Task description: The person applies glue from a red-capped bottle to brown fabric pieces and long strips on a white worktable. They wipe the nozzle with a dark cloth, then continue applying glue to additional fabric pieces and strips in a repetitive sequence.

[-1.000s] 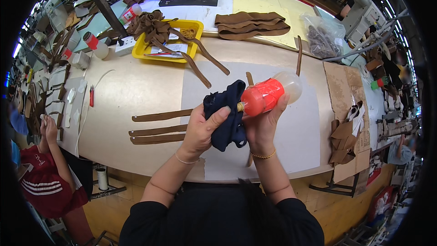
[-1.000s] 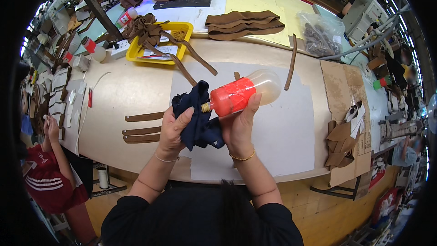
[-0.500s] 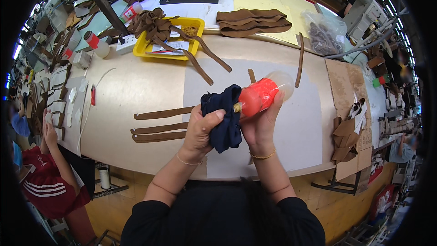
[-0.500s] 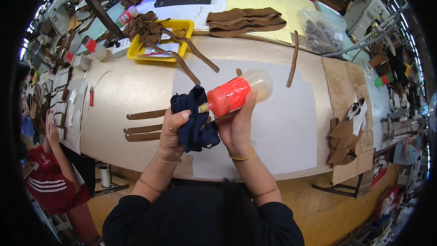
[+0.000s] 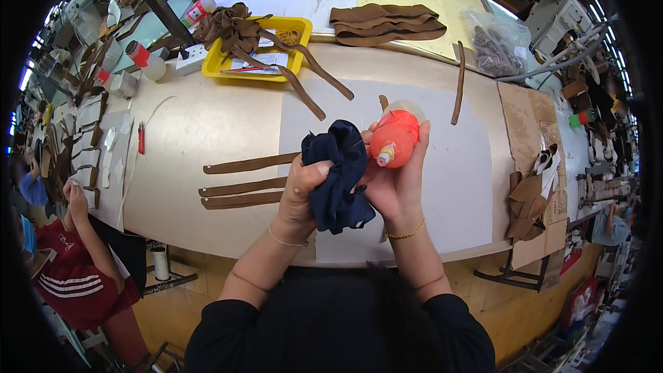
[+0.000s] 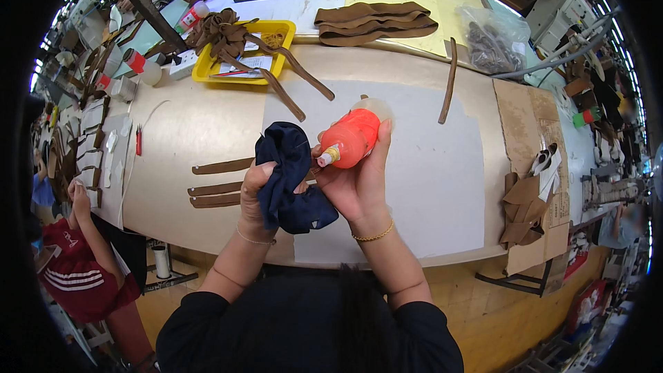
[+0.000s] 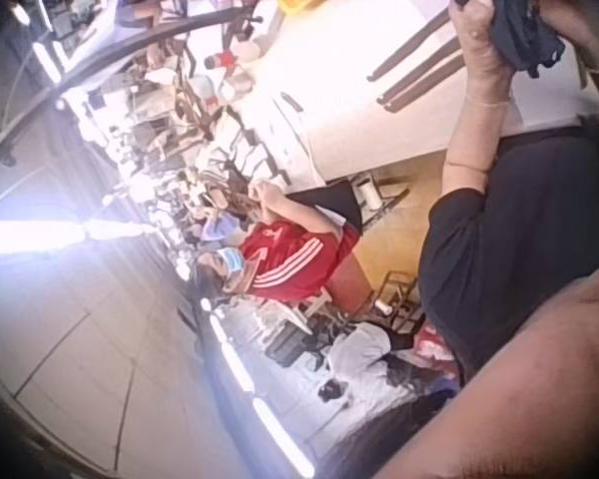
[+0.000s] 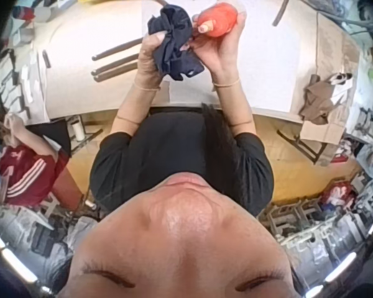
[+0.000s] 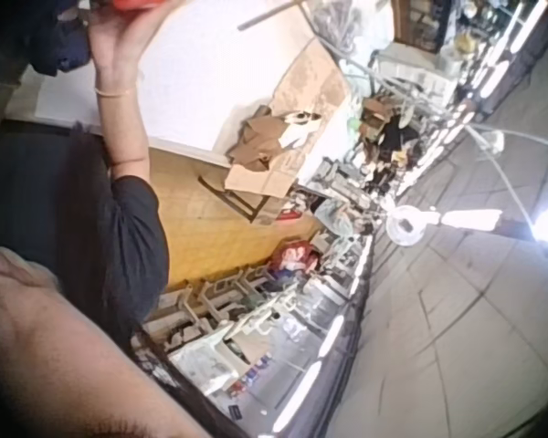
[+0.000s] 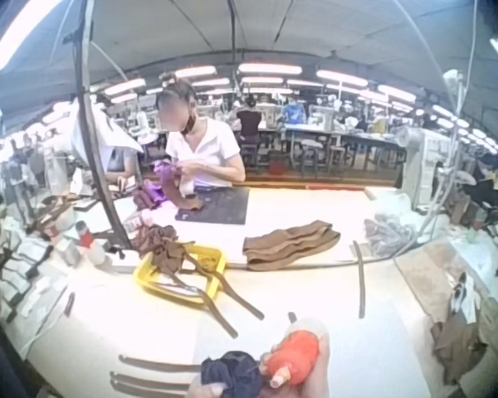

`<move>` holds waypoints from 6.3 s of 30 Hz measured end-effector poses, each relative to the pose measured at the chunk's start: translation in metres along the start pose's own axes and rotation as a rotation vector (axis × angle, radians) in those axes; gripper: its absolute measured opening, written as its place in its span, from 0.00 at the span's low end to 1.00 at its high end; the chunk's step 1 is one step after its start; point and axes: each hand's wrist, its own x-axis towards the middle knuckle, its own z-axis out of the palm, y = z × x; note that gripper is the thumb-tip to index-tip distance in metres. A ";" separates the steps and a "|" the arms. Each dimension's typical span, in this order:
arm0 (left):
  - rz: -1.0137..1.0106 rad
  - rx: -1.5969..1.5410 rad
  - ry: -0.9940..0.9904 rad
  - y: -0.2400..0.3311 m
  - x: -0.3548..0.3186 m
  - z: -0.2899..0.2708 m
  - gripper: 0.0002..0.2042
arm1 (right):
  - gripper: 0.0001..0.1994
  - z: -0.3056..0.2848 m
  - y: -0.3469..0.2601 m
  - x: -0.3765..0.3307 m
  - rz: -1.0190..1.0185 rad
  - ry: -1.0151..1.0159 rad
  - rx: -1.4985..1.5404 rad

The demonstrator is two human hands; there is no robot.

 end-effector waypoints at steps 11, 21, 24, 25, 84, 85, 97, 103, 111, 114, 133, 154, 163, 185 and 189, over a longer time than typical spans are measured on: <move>-0.004 0.063 0.060 0.005 0.002 0.015 0.16 | 0.31 0.001 0.003 -0.001 -0.057 0.103 -0.127; 0.007 0.310 0.064 0.019 0.004 0.028 0.19 | 0.31 0.000 0.006 0.000 -0.166 0.124 -0.228; -0.015 0.325 0.032 0.024 0.004 0.023 0.20 | 0.31 -0.002 0.004 -0.001 -0.142 0.103 -0.230; -0.016 0.318 0.020 0.023 0.004 0.020 0.20 | 0.31 0.000 0.005 -0.002 -0.120 0.116 -0.209; 0.643 2.072 -0.528 -0.076 0.193 -0.082 0.21 | 0.25 -0.099 -0.161 0.140 -0.654 0.201 -1.360; 0.666 2.058 -0.516 -0.077 0.194 -0.082 0.21 | 0.25 -0.099 -0.162 0.146 -0.675 0.200 -1.390; 0.769 1.931 -0.457 -0.083 0.204 -0.086 0.18 | 0.29 -0.086 -0.150 0.179 -0.747 0.244 -1.677; 0.778 1.940 -0.446 -0.083 0.205 -0.086 0.18 | 0.29 -0.084 -0.146 0.185 -0.777 0.153 -1.731; 0.761 1.959 -0.438 -0.083 0.204 -0.085 0.17 | 0.26 -0.077 -0.136 0.188 -0.750 -0.001 -1.807; 0.775 1.959 -0.427 -0.083 0.204 -0.085 0.17 | 0.24 -0.075 -0.136 0.185 -0.729 -0.049 -1.921; 0.781 1.948 -0.419 -0.083 0.204 -0.085 0.16 | 0.22 -0.075 -0.139 0.180 -0.784 -0.037 -1.987; 0.777 1.849 -0.418 -0.082 0.205 -0.087 0.13 | 0.26 -0.089 -0.139 0.161 -0.739 0.151 -1.803; 0.775 1.833 -0.406 -0.084 0.206 -0.090 0.14 | 0.25 -0.095 -0.134 0.140 -0.729 0.105 -1.798; 0.793 1.867 -0.403 -0.086 0.204 -0.095 0.16 | 0.24 -0.117 -0.114 0.080 -0.739 0.115 -1.690; 0.778 1.871 -0.408 -0.086 0.204 -0.094 0.16 | 0.24 -0.119 -0.126 0.087 -0.636 0.249 -1.428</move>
